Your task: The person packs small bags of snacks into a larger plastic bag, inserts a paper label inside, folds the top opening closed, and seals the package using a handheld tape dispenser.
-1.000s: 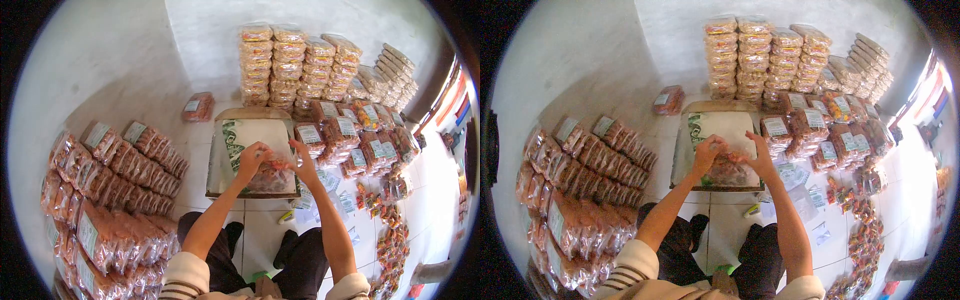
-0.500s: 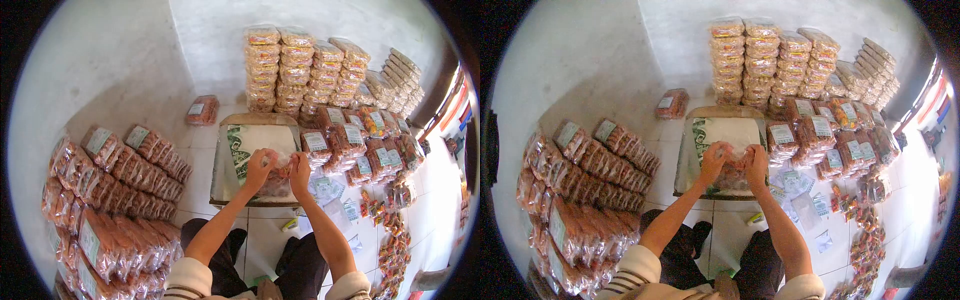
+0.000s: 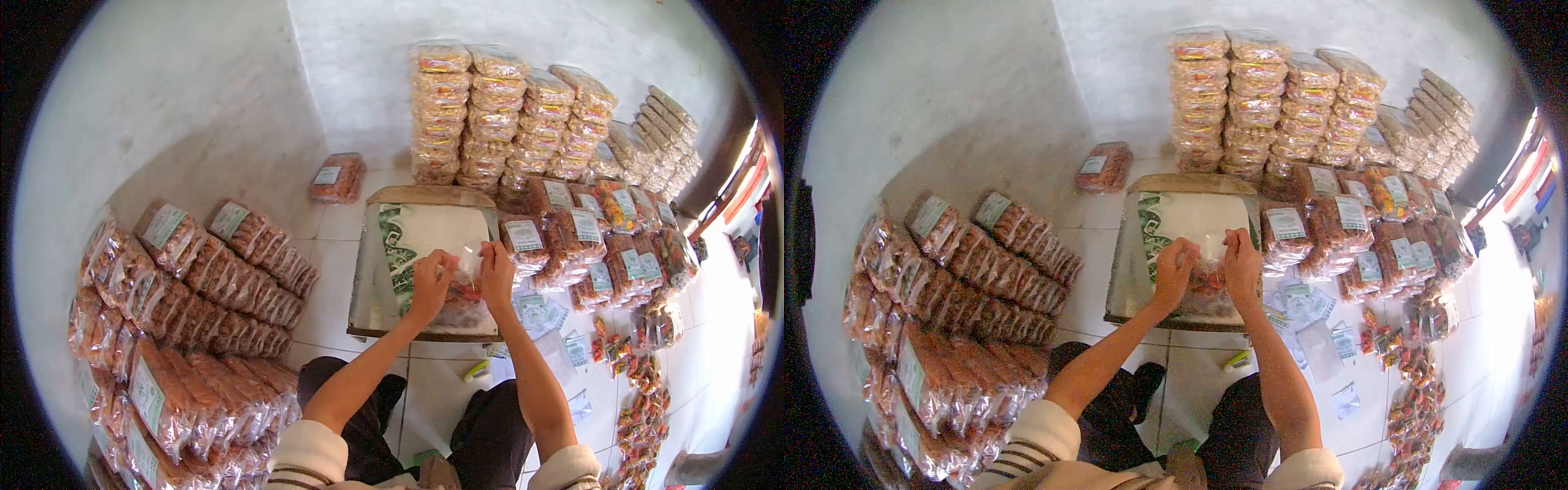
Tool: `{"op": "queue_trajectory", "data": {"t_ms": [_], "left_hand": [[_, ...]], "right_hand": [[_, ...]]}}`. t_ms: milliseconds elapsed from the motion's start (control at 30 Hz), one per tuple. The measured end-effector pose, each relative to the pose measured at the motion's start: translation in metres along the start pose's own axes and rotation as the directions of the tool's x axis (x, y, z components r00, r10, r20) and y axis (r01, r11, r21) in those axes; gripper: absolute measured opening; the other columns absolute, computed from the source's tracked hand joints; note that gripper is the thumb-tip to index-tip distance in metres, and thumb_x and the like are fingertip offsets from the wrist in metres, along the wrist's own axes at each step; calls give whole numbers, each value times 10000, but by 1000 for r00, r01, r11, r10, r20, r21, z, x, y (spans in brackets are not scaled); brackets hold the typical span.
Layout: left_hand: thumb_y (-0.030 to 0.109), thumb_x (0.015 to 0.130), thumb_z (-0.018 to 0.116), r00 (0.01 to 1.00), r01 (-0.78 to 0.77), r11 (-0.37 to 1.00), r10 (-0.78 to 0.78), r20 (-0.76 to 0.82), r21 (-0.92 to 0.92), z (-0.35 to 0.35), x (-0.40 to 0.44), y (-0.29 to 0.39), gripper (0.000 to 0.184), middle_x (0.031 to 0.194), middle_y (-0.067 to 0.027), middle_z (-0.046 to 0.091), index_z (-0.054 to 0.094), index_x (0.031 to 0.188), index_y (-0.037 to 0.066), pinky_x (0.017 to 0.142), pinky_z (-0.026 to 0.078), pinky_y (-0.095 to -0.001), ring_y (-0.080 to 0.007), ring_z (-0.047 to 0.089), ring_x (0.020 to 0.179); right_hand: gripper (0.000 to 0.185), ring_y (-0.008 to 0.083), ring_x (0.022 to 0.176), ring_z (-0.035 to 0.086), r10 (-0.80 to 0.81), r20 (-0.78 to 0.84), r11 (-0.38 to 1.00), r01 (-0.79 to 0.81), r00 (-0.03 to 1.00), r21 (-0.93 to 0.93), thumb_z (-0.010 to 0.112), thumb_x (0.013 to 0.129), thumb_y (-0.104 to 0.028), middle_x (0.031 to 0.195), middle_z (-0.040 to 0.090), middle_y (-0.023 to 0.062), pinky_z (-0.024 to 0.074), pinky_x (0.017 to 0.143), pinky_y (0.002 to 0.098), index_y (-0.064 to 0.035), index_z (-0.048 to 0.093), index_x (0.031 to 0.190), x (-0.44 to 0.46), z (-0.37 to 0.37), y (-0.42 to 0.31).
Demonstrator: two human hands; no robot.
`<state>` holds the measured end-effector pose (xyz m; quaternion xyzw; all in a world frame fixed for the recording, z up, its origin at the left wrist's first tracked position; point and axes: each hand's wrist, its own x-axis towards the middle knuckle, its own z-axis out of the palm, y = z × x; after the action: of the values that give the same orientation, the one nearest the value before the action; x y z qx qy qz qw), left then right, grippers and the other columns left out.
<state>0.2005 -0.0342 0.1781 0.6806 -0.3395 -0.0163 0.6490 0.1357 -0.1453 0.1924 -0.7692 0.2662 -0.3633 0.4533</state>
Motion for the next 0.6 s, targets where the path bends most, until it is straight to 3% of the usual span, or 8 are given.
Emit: {"op": "queue_trajectory", "data": {"t_ms": [33, 100, 167, 300, 367, 500, 567, 600], "left_hand": [[244, 846, 533, 998, -60, 991, 63, -16, 122, -1, -1, -2, 248, 634, -39, 515, 499, 706, 43, 722, 311, -315, -190, 451, 622], [248, 842, 538, 996, -84, 990, 87, -24, 114, -1, -1, -4, 246, 633, -29, 503, 496, 700, 51, 748, 289, -314, -182, 438, 627], [252, 838, 543, 993, -107, 989, 111, -34, 104, -2, -2, -5, 246, 631, -19, 490, 493, 695, 59, 773, 267, -313, -175, 425, 633], [238, 835, 546, 985, -165, 975, 171, -30, 150, -3, -4, 2, 235, 644, 0, 480, 496, 678, 69, 787, 252, -325, -163, 432, 642], [231, 836, 543, 983, -171, 972, 180, -43, 164, -2, -3, 3, 235, 649, 4, 480, 500, 669, 72, 792, 246, -329, -159, 430, 640], [242, 835, 542, 993, -81, 974, 96, -62, 212, 0, -1, 3, 253, 664, 6, 512, 516, 648, 74, 800, 253, -337, -149, 456, 650], [248, 835, 540, 994, -50, 970, 71, -78, 237, 1, 1, 4, 253, 659, 6, 521, 528, 651, 75, 797, 263, -340, -152, 466, 647], [252, 831, 549, 995, -31, 979, 50, -90, 202, 1, 2, 2, 243, 642, 1, 526, 539, 664, 75, 791, 276, -341, -156, 481, 649]], "right_hand": [[286, 275, 481, 496, -43, 5, 998, 43, 999, -43, 453, 895, -251, 574, 517, 139, 380, 464, 359, -9, 495, 749, 2, 0, -1], [314, 260, 484, 493, -86, 12, 992, 87, 996, -87, 459, 892, -261, 576, 518, 141, 379, 472, 351, -1, 494, 720, 6, -1, 0], [347, 220, 472, 470, -24, 124, 997, 33, 992, -68, 473, 885, -274, 554, 501, 124, 370, 475, 332, 9, 491, 685, 10, -3, 5], [345, 196, 472, 454, -51, 198, 998, 59, 979, -36, 482, 880, -275, 540, 486, 111, 362, 476, 318, 10, 494, 686, 15, -8, 1], [345, 188, 469, 447, 28, 258, 1000, -23, 966, -21, 486, 878, -279, 539, 479, 101, 357, 469, 315, 8, 493, 687, 16, -8, 0], [340, 194, 469, 448, 83, 253, 996, -89, 964, 13, 481, 883, -278, 543, 478, 113, 354, 466, 325, 9, 484, 700, 13, -4, 1], [330, 238, 457, 440, 3, 101, 999, 1, 995, -33, 478, 886, -275, 541, 478, 138, 351, 461, 345, 7, 472, 715, 9, -2, -4], [330, 238, 457, 440, 4, 100, 999, 0, 995, -34, 478, 886, -275, 541, 478, 138, 351, 461, 345, 7, 472, 715, 8, -2, -3]]}}
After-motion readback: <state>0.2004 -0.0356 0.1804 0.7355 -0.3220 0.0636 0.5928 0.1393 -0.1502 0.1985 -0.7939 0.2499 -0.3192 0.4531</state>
